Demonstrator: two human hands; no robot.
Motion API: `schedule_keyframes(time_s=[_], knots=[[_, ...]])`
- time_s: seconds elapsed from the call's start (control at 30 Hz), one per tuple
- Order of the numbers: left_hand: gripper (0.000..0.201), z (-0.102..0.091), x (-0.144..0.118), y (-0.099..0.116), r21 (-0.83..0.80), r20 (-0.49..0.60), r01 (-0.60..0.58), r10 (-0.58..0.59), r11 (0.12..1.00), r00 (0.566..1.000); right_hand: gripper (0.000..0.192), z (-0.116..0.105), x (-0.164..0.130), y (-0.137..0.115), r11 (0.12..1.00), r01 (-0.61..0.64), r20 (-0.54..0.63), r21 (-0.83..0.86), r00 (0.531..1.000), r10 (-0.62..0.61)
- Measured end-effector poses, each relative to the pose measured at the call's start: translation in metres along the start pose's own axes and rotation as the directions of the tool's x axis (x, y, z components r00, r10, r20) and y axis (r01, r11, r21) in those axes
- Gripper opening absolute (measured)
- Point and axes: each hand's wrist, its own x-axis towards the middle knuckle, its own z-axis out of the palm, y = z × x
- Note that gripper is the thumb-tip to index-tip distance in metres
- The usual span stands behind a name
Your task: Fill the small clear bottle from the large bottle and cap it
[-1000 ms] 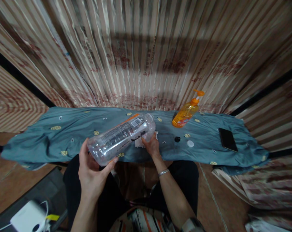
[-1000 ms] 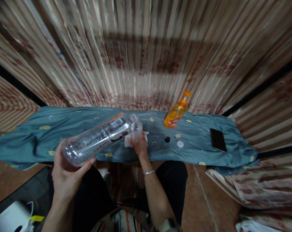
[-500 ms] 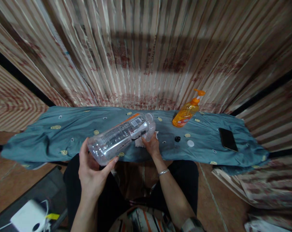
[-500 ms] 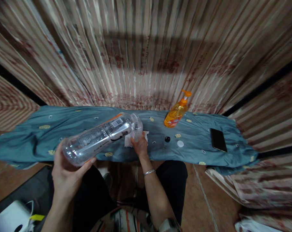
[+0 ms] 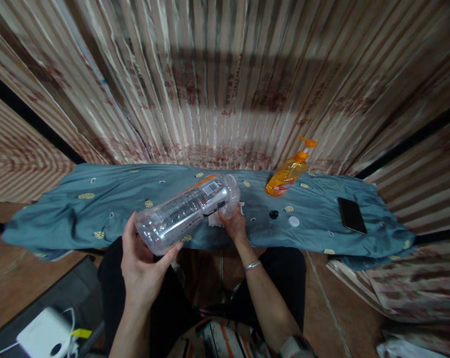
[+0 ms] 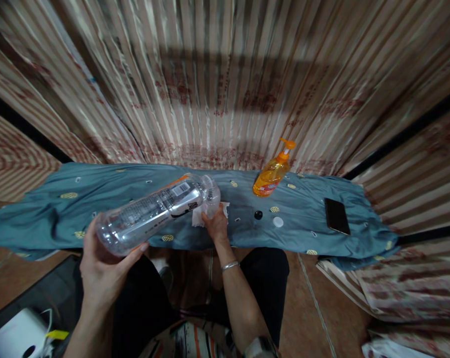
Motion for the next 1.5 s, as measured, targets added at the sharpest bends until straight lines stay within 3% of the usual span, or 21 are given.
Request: schedule_keyframes(time_s=[0.4, 0.63, 0.93, 1.17, 1.37, 1.5], knots=[[0.111, 0.001, 0.0, 0.002, 0.014, -0.015, 0.04, -0.04, 0.999, 0.999, 0.059, -0.004, -0.002, -0.003, 1.0, 0.007, 0.014, 0.018, 1.0, -0.007], [0.109, 0.002, 0.001, 0.004, 0.046, -0.006, -0.001, 0.002, 0.999, 1.0, 0.053, -0.002, -0.001, 0.0, 0.997, 0.045, -0.012, 0.057, 0.999, -0.045], [0.108, 0.001, 0.001, 0.005, 0.021, 0.0, 0.01, -0.01, 1.0, 1.0, 0.071, -0.004, -0.002, -0.006, 1.0, -0.011, 0.015, -0.013, 1.0, 0.011], [0.108, 0.002, 0.001, 0.005, 0.033, -0.007, 0.021, -0.021, 0.999, 1.0, 0.058, 0.001, 0.0, 0.003, 0.997, 0.057, -0.041, 0.057, 0.998, -0.055], [0.109, 0.001, 0.0, 0.003, 0.033, -0.011, 0.02, -0.02, 0.999, 1.0, 0.066, -0.003, -0.002, -0.004, 1.0, -0.01, 0.008, -0.023, 1.0, 0.011], [0.109, 0.001, -0.001, 0.001, 0.043, -0.011, 0.03, -0.03, 0.999, 1.0, 0.062, -0.005, -0.002, -0.006, 1.0, 0.002, 0.018, -0.008, 1.0, -0.002]])
